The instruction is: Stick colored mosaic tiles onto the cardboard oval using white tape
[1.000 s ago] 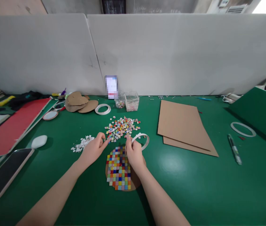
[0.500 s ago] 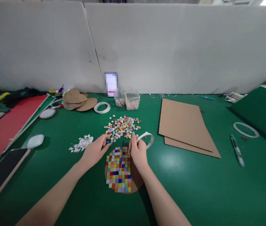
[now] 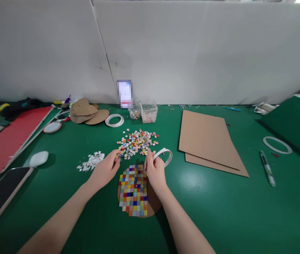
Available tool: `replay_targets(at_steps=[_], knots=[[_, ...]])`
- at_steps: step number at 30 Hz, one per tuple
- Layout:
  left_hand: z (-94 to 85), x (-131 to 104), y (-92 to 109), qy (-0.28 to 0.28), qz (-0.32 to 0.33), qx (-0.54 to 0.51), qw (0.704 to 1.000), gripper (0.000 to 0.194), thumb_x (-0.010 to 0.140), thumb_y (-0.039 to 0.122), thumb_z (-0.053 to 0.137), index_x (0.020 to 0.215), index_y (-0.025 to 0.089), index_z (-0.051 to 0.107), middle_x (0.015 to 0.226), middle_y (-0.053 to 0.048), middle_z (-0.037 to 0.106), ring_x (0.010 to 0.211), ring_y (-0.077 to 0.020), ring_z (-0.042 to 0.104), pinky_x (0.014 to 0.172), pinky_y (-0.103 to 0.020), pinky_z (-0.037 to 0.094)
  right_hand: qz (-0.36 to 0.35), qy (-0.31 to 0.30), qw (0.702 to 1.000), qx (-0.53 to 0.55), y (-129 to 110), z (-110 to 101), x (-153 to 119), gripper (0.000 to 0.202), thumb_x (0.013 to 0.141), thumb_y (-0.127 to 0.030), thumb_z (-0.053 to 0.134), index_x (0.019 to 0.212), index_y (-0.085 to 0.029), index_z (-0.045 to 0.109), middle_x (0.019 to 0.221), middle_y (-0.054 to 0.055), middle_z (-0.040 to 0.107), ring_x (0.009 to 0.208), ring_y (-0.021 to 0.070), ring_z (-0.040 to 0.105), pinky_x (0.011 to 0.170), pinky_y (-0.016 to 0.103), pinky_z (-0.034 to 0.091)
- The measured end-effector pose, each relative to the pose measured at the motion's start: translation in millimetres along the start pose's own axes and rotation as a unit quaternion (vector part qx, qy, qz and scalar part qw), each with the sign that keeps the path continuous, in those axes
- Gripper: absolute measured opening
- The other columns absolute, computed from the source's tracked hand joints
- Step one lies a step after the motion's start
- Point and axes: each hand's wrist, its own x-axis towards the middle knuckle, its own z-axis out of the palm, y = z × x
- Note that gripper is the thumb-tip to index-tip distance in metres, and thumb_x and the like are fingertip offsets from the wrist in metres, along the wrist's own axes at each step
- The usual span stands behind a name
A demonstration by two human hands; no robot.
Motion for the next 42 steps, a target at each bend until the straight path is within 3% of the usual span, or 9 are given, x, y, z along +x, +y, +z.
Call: replay_targets(at_steps=[7,13,19,24,29,35,42], knots=[[-12.7,1.4,-10.0,0.029,-0.015,-0.068,0.997,0.016,0.087,0.024,0.033,0.099,0.02,0.044,0.084,-0.002,0.048,0.047,-0.0076,0.037,0.046,-0.022,0.032,0.002,0.006,1.0,0.011,-0.7,0.6,0.6,0.045,0.084,-0.048,0.046,0.05,-0.02,0.037,0.038,-0.006,0.037,0.032,0.007,0.034,0.035,0.02,0.027],[-16.0,-0.3,-7.0,-0.02,0.0,-0.054,0.998,0.021,0.084,0.027,0.039,0.104,0.023,0.046,0.087,-0.002,0.048,0.048,-0.0079,0.041,0.047,-0.023,0.034,0.005,0.003,1.0,-0.001,-1.8,0.6,-0.4,0.047,0.086,-0.049,0.042,0.05,-0.019,0.038,0.039,-0.005,0.038,0.033,0.0065,0.035,0.035,0.02,0.028],[-19.2,-1.5,-7.4,-0.041,0.014,-0.019,0.999,0.021,0.084,0.032,0.041,0.101,0.024,0.051,0.094,-0.003,0.05,0.062,-0.0115,0.051,0.05,-0.023,0.037,0.013,0.008,1.0,-0.015,-2.7,0.5,-0.1,0.048,0.085,-0.052,0.042,0.05,-0.019,0.039,0.041,-0.005,0.04,0.033,0.0066,0.036,0.034,0.021,0.026],[-16.3,0.4,-9.5,-0.051,0.003,-0.013,0.999,0.022,0.084,0.04,0.042,0.098,0.023,0.049,0.082,-0.001,0.05,0.056,-0.0115,0.049,0.048,-0.023,0.034,0.004,0.005,1.0,-0.026,0.7,0.7,0.0,0.047,0.085,-0.052,0.041,0.051,-0.02,0.039,0.041,-0.005,0.039,0.033,0.0068,0.036,0.033,0.021,0.026],[-12.8,1.8,-10.4,-0.044,0.004,-0.005,0.999,0.016,0.085,0.036,0.04,0.089,0.021,0.045,0.075,0.0,0.05,0.058,-0.0127,0.05,0.049,-0.023,0.032,0.001,0.002,1.0,-0.03,1.6,0.9,-0.4,0.047,0.085,-0.051,0.041,0.05,-0.02,0.039,0.041,-0.005,0.039,0.033,0.0068,0.035,0.032,0.02,0.025],[-10.6,1.5,-12.2,-0.059,0.005,0.016,0.998,0.018,0.087,0.038,0.038,0.085,0.021,0.039,0.059,0.004,0.046,0.046,-0.0112,0.044,0.043,-0.022,0.026,-0.003,-0.001,0.999,-0.035,1.4,1.0,0.1,0.049,0.086,-0.051,0.04,0.049,-0.019,0.039,0.04,-0.005,0.039,0.031,0.0064,0.033,0.033,0.021,0.025],[-10.2,0.5,-11.7,-0.067,0.015,0.038,0.997,0.021,0.087,0.041,0.037,0.082,0.021,0.035,0.057,0.005,0.043,0.044,-0.0115,0.043,0.041,-0.022,0.021,0.002,-0.001,1.0,-0.029,0.7,2.2,-0.3,0.048,0.085,-0.051,0.043,0.049,-0.02,0.038,0.039,-0.005,0.038,0.032,0.0071,0.035,0.033,0.02,0.026]])
